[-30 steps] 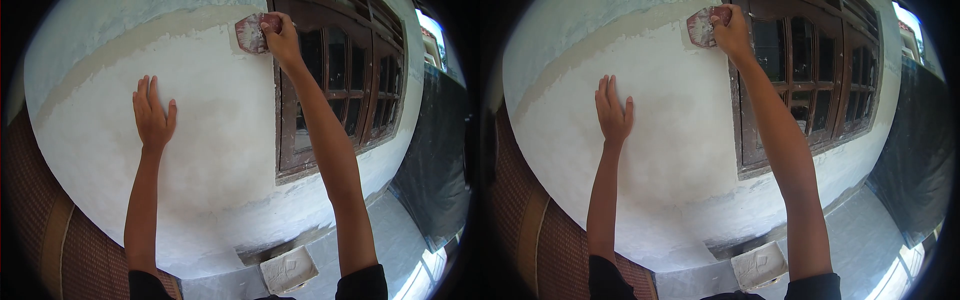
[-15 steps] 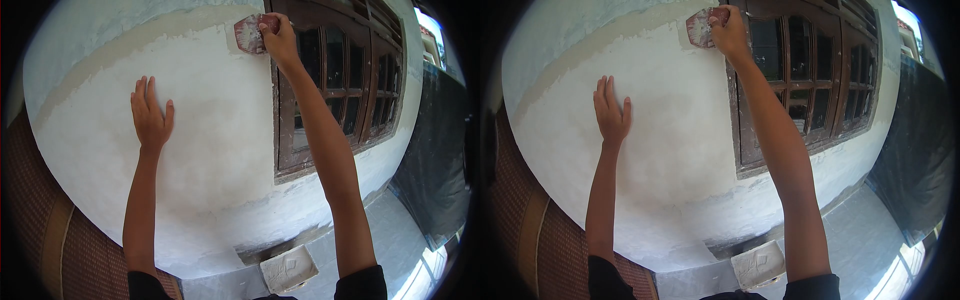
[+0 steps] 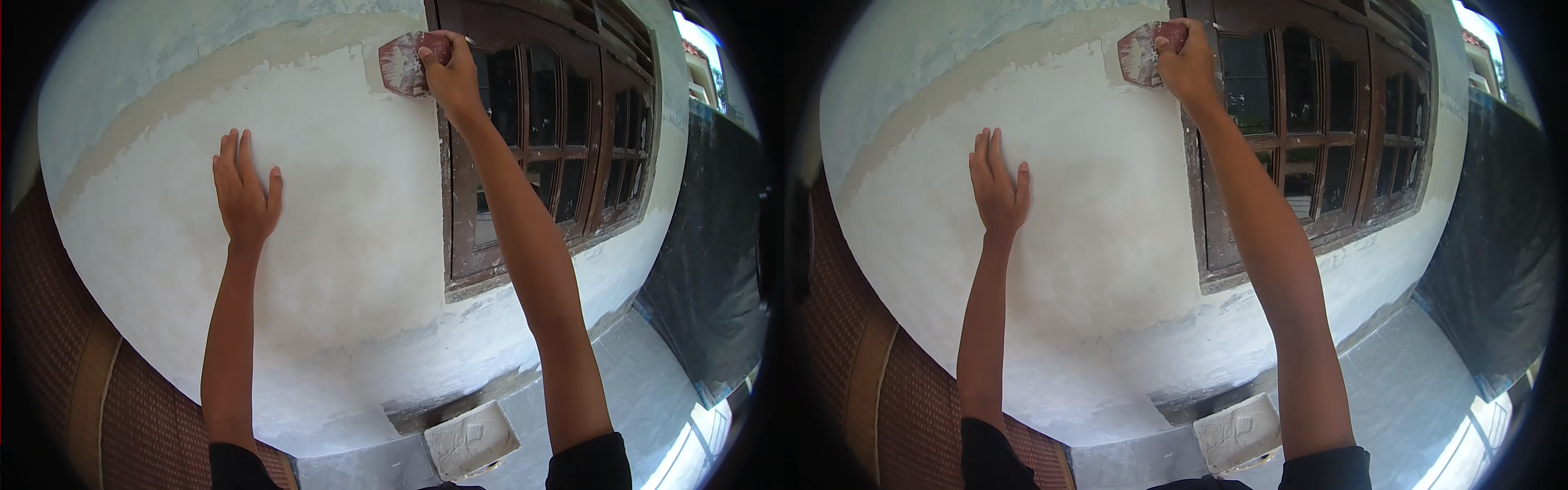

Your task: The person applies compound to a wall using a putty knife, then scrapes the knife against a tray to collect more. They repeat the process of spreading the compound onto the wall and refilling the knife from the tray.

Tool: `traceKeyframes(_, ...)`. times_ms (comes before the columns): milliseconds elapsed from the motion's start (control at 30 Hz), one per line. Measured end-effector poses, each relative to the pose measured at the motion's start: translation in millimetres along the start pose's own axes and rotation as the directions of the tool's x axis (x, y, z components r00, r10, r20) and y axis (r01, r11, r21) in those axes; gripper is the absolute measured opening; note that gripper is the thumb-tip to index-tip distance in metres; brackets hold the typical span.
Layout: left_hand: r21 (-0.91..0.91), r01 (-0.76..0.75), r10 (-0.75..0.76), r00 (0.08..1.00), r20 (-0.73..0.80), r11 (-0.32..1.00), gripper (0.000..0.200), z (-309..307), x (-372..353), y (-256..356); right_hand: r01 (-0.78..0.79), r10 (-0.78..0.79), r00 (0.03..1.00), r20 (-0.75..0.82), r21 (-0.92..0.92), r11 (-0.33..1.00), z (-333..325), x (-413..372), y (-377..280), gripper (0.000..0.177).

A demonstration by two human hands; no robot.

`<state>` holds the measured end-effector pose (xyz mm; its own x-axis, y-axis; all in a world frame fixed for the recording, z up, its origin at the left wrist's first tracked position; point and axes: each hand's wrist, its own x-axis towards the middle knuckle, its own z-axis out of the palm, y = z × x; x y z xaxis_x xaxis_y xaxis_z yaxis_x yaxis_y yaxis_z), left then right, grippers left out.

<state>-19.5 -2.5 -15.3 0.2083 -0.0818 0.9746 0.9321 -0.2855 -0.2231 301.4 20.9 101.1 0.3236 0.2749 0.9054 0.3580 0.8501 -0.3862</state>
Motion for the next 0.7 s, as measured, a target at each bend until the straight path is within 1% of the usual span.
traceKeyframes(33,0.015,0.002,-0.002,1.0,0.0,1.0,0.065,-0.5,-0.4,-1.3,-0.04,0.04,0.999,-0.003,-0.07,0.997,0.4,-1.6,-1.1,0.035)
traceKeyframes(67,0.017,0.002,-0.002,1.0,0.0,1.0,0.065,-0.7,-0.2,-1.0,-0.039,0.039,0.999,-0.002,-0.069,0.997,-7.0,1.5,10.1,0.035)
traceKeyframes(133,-0.011,0.009,-0.009,1.0,0.005,1.0,0.064,-0.7,-0.3,2.4,-0.153,0.17,0.98,-0.108,0.149,0.977,-34.2,9.9,34.1,0.035)
traceKeyframes(167,-0.009,0.012,-0.012,1.0,0.007,1.0,0.064,-0.7,-1.3,3.1,-0.155,0.171,0.98,-0.104,0.149,0.977,-41.5,8.3,35.0,0.035)
traceKeyframes(233,0.0,0.011,-0.011,1.0,-0.01,1.0,0.064,1.5,0.1,4.6,-0.178,0.217,0.972,-0.093,0.315,0.932,-51.0,6.7,30.0,0.036)
traceKeyframes(267,-0.002,0.011,-0.011,1.0,-0.009,1.0,0.064,2.4,0.1,4.3,-0.178,0.217,0.972,-0.094,0.313,0.933,-46.0,6.4,25.7,0.036)
traceKeyframes(333,-0.007,0.002,-0.002,1.0,-0.008,1.0,0.064,3.1,-0.9,1.3,-0.072,0.08,0.996,-0.025,0.218,0.973,-20.5,3.2,14.1,0.035)
traceKeyframes(367,-0.008,0.001,-0.001,1.0,-0.003,1.0,0.064,2.7,-1.7,0.4,-0.047,0.048,0.999,-0.005,0.151,0.987,-9.4,0.6,8.0,0.034)
traceKeyframes(400,-0.016,-0.001,0.001,1.0,0.003,1.0,0.064,1.8,-1.6,-1.1,-0.049,0.051,0.999,-0.006,0.152,0.987,-5.2,-2.0,5.1,0.034)
traceKeyframes(467,-0.022,-0.001,0.001,1.0,0.009,1.0,0.064,0.9,-1.2,-2.2,0.053,-0.054,0.998,-0.015,-0.053,0.997,0.1,-2.9,7.2,0.033)
traceKeyframes(500,-0.025,0.001,-0.001,1.0,0.012,1.0,0.064,0.9,-1.4,-2.0,-0.015,0.015,1.0,-0.02,-0.009,1.0,-6.8,-1.2,13.5,0.034)
traceKeyframes(533,-0.027,0.002,-0.001,1.0,0.012,1.0,0.064,0.4,-1.4,-1.9,-0.015,0.015,1.0,-0.019,-0.007,1.0,-18.8,0.0,24.7,0.034)
traceKeyframes(600,-0.024,0.005,-0.005,1.0,0.001,1.0,0.064,0.9,-2.4,1.0,-0.176,0.209,0.973,-0.103,0.258,0.95,-39.4,3.8,41.4,0.035)
traceKeyframes(633,-0.022,0.004,-0.005,1.0,-0.014,1.0,0.064,2.2,-0.8,2.0,-0.17,0.202,0.974,-0.103,0.262,0.95,-41.5,4.2,36.9,0.035)
traceKeyframes(700,-0.017,0.004,-0.004,1.0,-0.017,1.0,0.064,2.8,-1.0,3.4,-0.173,0.209,0.975,-0.068,0.353,0.92,-46.9,0.2,31.6,0.035)
